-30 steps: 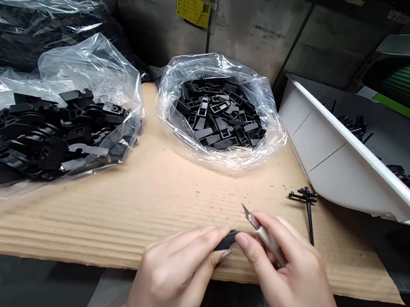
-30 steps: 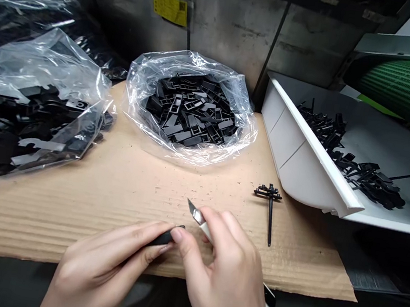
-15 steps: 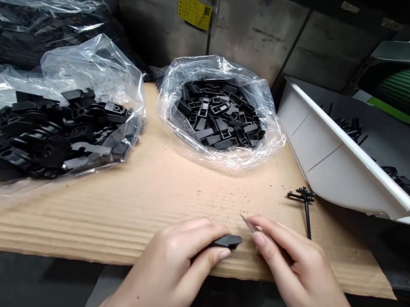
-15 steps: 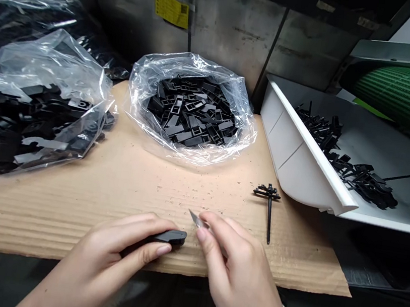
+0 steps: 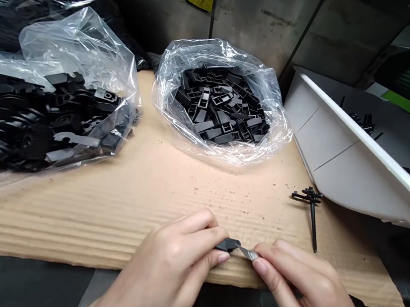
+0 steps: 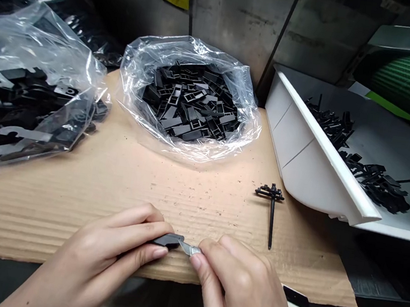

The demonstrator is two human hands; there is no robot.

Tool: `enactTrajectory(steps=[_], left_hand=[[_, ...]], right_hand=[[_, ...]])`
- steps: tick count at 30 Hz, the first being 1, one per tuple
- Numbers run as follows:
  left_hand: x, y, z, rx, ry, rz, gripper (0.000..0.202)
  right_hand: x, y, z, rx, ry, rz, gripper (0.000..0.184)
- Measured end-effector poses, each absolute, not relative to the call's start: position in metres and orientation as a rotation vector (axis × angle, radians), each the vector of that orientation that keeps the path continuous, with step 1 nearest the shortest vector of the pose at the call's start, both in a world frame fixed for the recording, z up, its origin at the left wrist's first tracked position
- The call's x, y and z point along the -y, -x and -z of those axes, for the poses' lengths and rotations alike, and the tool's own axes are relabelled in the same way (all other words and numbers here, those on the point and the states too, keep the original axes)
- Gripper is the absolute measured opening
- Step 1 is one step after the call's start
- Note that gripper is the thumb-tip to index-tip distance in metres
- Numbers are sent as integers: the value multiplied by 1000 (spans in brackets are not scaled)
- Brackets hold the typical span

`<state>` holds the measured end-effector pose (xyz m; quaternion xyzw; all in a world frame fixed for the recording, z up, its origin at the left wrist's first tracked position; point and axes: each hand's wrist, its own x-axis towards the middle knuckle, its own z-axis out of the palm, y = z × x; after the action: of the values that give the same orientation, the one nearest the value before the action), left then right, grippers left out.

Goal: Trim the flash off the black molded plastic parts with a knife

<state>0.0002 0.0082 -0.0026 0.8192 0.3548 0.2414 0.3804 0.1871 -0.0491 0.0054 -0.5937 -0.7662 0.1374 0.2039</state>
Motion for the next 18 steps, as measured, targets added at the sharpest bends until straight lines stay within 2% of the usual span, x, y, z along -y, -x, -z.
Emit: enactTrajectory(steps=[10,18], left_hand=[[-8,1,8,-858,-2197,-723,21],[-6,2,7,-831,-2259,-724,22]], right_hand=[[50,-186,-6,2128,1723,-530,24],[44,-180,-3,2018,1805,-316,23]])
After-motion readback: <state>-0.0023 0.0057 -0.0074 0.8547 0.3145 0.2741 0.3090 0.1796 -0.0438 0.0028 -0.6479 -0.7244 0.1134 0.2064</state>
